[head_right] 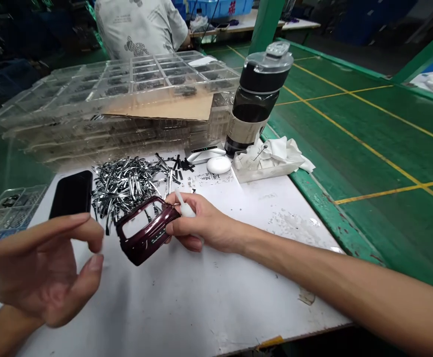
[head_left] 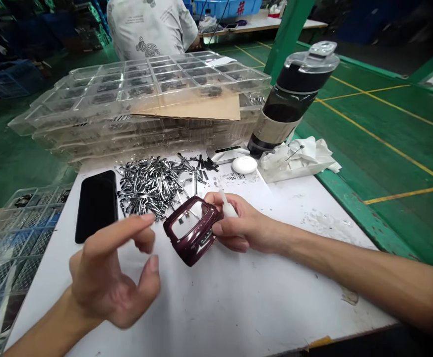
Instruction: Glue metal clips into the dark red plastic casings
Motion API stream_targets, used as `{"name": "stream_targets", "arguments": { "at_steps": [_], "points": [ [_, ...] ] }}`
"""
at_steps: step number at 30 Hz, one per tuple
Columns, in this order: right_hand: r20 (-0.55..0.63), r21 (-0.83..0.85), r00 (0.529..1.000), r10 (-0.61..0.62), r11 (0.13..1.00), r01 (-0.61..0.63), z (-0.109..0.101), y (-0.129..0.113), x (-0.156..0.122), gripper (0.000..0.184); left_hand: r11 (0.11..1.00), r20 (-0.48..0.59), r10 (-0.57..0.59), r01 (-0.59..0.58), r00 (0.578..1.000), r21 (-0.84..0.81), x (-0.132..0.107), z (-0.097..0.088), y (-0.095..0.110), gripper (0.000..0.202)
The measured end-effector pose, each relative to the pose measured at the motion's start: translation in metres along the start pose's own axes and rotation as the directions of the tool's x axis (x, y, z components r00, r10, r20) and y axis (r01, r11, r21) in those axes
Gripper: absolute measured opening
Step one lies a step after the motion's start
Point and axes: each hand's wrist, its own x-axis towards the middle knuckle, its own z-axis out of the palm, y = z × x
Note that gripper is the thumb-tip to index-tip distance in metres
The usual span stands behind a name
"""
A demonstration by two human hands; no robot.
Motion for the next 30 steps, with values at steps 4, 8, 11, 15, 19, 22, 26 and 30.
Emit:
{"name": "stream_targets", "arguments": {
  "at_steps": [4, 8, 11, 15, 19, 22, 26, 30],
  "points": [
    [0.161, 0.125, 0.974, 0.158, 0.976, -0.179, 0.002, -0.001, -0.002, 0.023, 0.986, 0.173, 0.098, -0.119, 0.98, 0.119, 0.007, 0.005, -0.01, 0.069],
    [0.237, 0.114, 0.939, 0.25, 0.953, -0.282, 0.006, 0.001, -0.003, 0.024, 0.971, 0.271, 0.222, -0.238, 0.937, 0.028, 0.015, 0.019, 0.0, 0.036],
    [0.221, 0.091, 0.934, 0.281, 0.947, -0.307, 0.007, 0.003, -0.003, 0.022, 0.964, 0.313, 0.256, -0.266, 0.915, -0.01, 0.016, 0.023, 0.011, 0.025],
    [0.19, 0.008, 0.943, 0.272, 0.96, -0.279, 0.008, -0.001, -0.002, 0.02, 0.993, 0.171, 0.055, -0.036, 0.984, -0.111, 0.008, 0.022, 0.016, 0.03],
    [0.206, -0.225, 0.937, 0.282, 0.946, -0.235, 0.007, -0.014, -0.003, 0.025, 0.869, 0.062, -0.461, 0.465, 0.885, -0.168, 0.004, 0.018, 0.014, 0.02],
    [0.163, -0.34, 0.962, 0.22, 0.928, -0.154, 0.003, -0.024, -0.004, 0.037, 0.619, 0.085, -0.755, 0.75, 0.65, -0.235, 0.007, 0.018, 0.011, 0.008],
    [0.032, -0.397, 0.996, -0.082, 0.913, 0.088, -0.003, -0.033, -0.003, 0.037, 0.348, 0.297, -0.816, 0.831, 0.497, -0.435, 0.006, 0.026, 0.01, 0.019],
    [-0.074, -0.518, 0.964, -0.254, 0.836, 0.18, 0.0, -0.041, -0.001, 0.043, 0.212, 0.434, -0.798, 0.868, 0.419, -0.448, 0.003, 0.032, 0.014, 0.019]
  ]
}}
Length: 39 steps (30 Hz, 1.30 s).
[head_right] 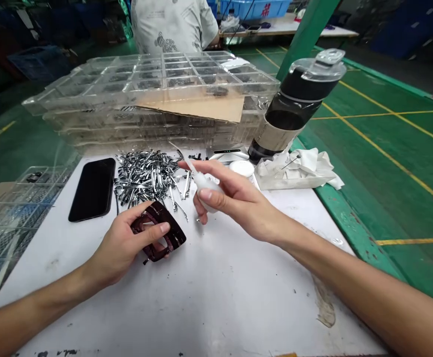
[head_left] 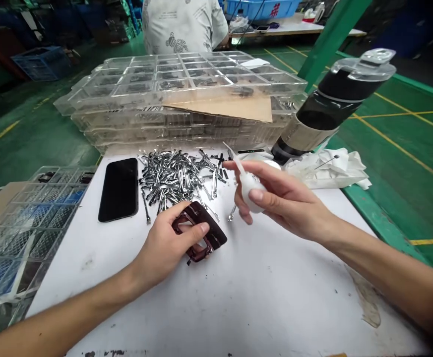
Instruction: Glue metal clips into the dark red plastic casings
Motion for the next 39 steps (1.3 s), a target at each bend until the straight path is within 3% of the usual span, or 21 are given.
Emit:
{"name": "stream_targets", "arguments": {
  "at_steps": [5, 10, 24, 39],
  "points": [
    [-0.229, -0.128, 0.967, -0.109, 0.988, 0.081, 0.007, -0.011, 0.001, 0.034, 0.996, 0.072, -0.08, 0.082, 0.994, -0.028, -0.003, 0.0, 0.003, 0.014],
    [-0.341, -0.052, 0.933, -0.115, 0.993, 0.104, 0.011, -0.014, 0.001, 0.03, 0.982, 0.111, -0.146, 0.158, 0.983, -0.104, 0.0, -0.001, 0.007, 0.012],
    [-0.241, -0.036, 0.96, -0.143, 0.99, 0.138, 0.018, -0.002, -0.008, 0.012, 0.984, 0.13, -0.16, 0.168, 0.979, -0.055, 0.0, -0.003, 0.01, 0.007],
    [-0.231, 0.017, 0.966, -0.114, 0.993, 0.121, 0.023, 0.002, -0.01, 0.01, 0.989, 0.141, -0.141, 0.146, 0.98, -0.025, 0.001, -0.004, 0.008, 0.007]
  ]
}}
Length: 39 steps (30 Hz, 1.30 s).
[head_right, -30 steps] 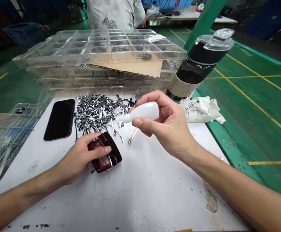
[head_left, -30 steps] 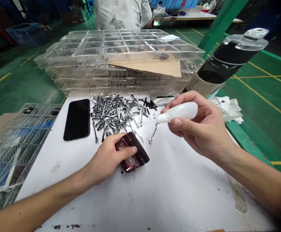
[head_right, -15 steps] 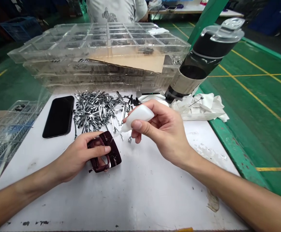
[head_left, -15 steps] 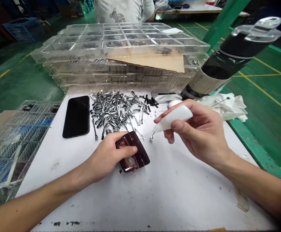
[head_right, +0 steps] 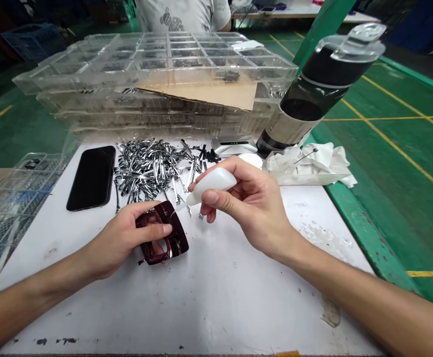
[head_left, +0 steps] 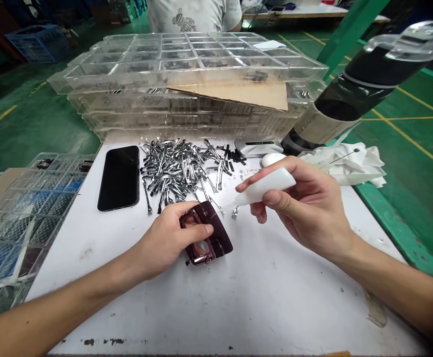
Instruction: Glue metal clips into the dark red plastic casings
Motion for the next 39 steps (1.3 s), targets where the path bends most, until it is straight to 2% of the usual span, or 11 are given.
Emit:
{"name": "stream_targets", "arguments": {
  "at_steps": [7, 39],
  "points": [
    [0.002, -0.014, 0.999, -0.053, 0.998, 0.053, -0.0015, 0.0027, 0.0008, 0.012, 0.999, -0.007, -0.035, 0.035, 0.999, 0.027, 0.0003, -0.0004, 0.0036, 0.011],
    [-0.006, -0.03, 0.998, -0.059, 0.998, 0.058, -0.0005, 0.002, 0.0006, 0.012, 1.0, 0.0, -0.03, 0.03, 1.0, -0.005, -0.0008, -0.0016, 0.0016, 0.009]
  ]
}}
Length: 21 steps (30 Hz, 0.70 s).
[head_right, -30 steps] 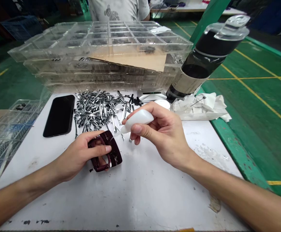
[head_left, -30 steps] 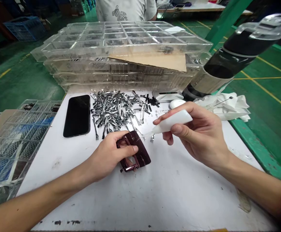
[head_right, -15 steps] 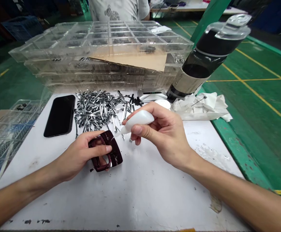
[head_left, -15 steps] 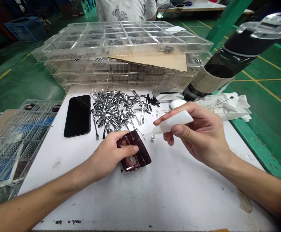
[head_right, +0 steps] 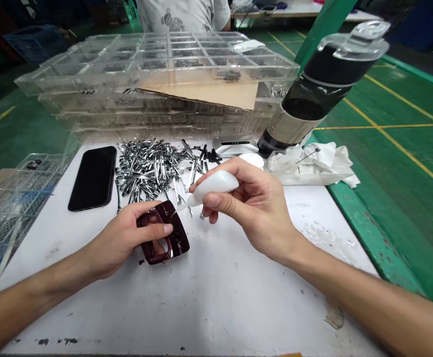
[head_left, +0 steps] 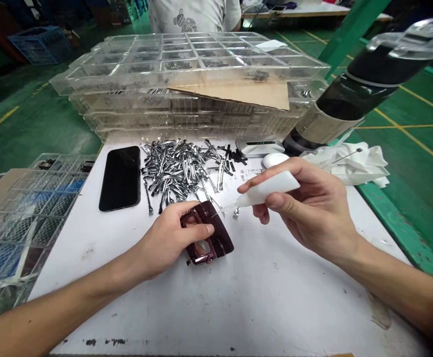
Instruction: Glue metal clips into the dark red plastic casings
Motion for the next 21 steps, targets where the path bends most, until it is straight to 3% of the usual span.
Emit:
{"name": "stream_targets", "arguments": {
  "at_steps": [21],
  "points": [
    [0.007, 0.015, 1.0, 0.0, 1.0, 0.0, 0.0013, 0.0, -0.0026, 0.012, 1.0, 0.004, -0.016, 0.016, 1.0, 0.011, 0.0002, 0.0007, 0.0021, 0.01]
  ]
}}
